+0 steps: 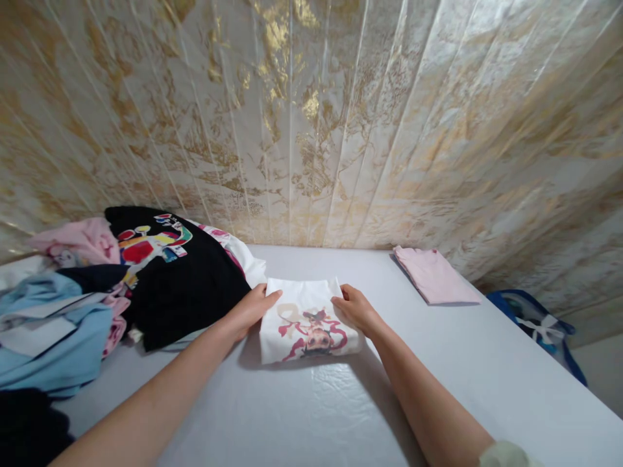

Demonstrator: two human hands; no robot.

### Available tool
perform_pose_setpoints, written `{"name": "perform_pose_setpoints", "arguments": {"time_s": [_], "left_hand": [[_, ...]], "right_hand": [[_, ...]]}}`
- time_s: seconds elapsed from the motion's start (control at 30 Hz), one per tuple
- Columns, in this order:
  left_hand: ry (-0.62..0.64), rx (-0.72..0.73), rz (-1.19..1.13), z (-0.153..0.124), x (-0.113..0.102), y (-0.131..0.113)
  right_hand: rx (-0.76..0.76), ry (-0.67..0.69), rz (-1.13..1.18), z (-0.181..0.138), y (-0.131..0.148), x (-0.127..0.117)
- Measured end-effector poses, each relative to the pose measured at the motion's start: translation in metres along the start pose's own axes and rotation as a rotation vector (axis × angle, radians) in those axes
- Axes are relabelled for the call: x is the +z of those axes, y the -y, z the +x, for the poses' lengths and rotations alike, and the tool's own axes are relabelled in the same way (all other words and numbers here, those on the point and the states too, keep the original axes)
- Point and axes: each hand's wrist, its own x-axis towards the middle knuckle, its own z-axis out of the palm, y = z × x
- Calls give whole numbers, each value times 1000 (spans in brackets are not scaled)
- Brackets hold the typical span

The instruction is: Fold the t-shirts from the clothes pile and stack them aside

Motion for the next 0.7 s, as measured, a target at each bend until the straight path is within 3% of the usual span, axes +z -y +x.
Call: {"name": "perform_pose_setpoints", "arguments": {"time_s": [0.17, 0.33, 0.53, 0.7], "left_hand": [[-152, 198, 137, -1, 2, 12], [-146, 441, 348, 14, 0, 19], [-105, 364, 455, 29, -6, 24], [-211, 487, 700, 26, -9, 24]], "right_hand": [[-43, -110, -225, -2, 2, 2], [-131, -125, -396, -11, 13, 2], [-43, -156, -692, -17, 26, 3], [-80, -129, -844, -20, 28, 5]]}}
